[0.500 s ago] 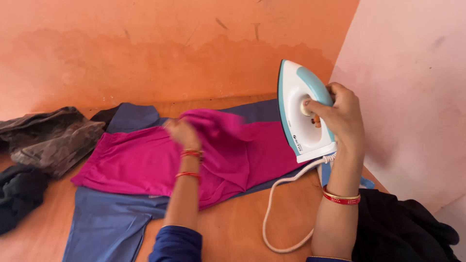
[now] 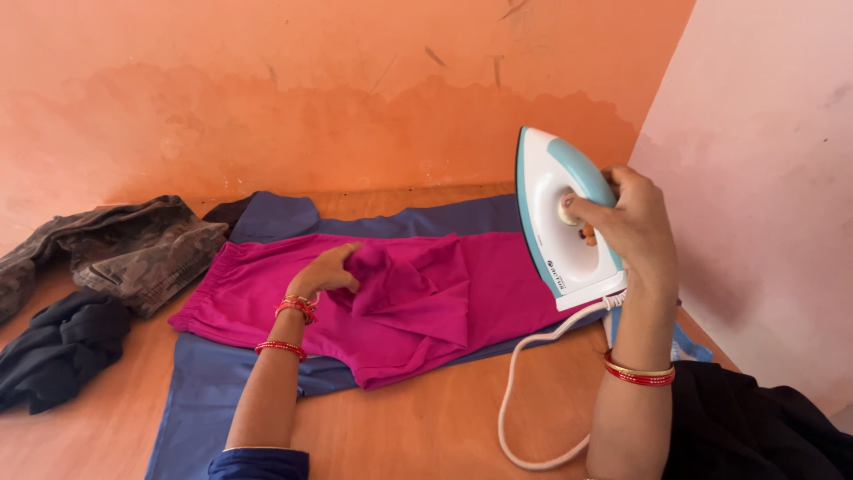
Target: The person irons a pink top and then a pair of camouflage-patterned pants on a wooden table. They smooth the fabric with one hand while moving the iron with the other, then fold the pants after ironing.
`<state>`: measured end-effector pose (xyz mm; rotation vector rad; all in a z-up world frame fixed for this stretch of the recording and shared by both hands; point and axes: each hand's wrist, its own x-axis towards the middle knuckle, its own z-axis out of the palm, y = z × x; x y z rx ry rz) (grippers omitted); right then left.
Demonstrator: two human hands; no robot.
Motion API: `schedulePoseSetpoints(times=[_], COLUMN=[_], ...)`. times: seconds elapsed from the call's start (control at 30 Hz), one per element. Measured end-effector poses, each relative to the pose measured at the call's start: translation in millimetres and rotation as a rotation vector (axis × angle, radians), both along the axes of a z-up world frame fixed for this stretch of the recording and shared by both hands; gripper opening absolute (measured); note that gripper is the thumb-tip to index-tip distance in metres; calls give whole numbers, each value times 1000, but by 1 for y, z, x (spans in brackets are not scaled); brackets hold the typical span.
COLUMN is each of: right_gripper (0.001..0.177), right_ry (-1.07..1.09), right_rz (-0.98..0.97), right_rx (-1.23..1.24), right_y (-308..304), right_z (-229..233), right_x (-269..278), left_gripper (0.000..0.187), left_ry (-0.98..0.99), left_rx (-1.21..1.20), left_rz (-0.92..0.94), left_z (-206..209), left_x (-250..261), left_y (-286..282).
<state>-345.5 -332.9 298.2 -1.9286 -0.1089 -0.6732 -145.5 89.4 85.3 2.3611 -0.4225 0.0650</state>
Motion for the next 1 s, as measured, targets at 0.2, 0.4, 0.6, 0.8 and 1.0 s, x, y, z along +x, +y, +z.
schedulePoseSetpoints(times=[0.2, 0.4, 0.6, 0.8, 1.0], right_gripper=[25, 24, 24, 24, 22], right_ry=[6, 20, 24, -16, -74], right_rz=[21, 69, 1, -49, -124], right_rx=[-50, -44, 39, 65, 142], right_y=[8, 7, -1, -17, -48], right_z=[-1, -1, -2, -5, -5], right_x=[4, 6, 7, 10, -6], left_gripper=[52, 20, 24, 33, 34], left_ry=[-126, -1003, 30, -193, -463], left_rx=[487, 240, -1994, -2126, -2004], left_rz=[-181, -123, 683, 644, 511], left_z=[49, -3, -27, -29, -16], left_x=[-41, 78, 57, 46, 53], left_y=[-67, -73, 21, 30, -29])
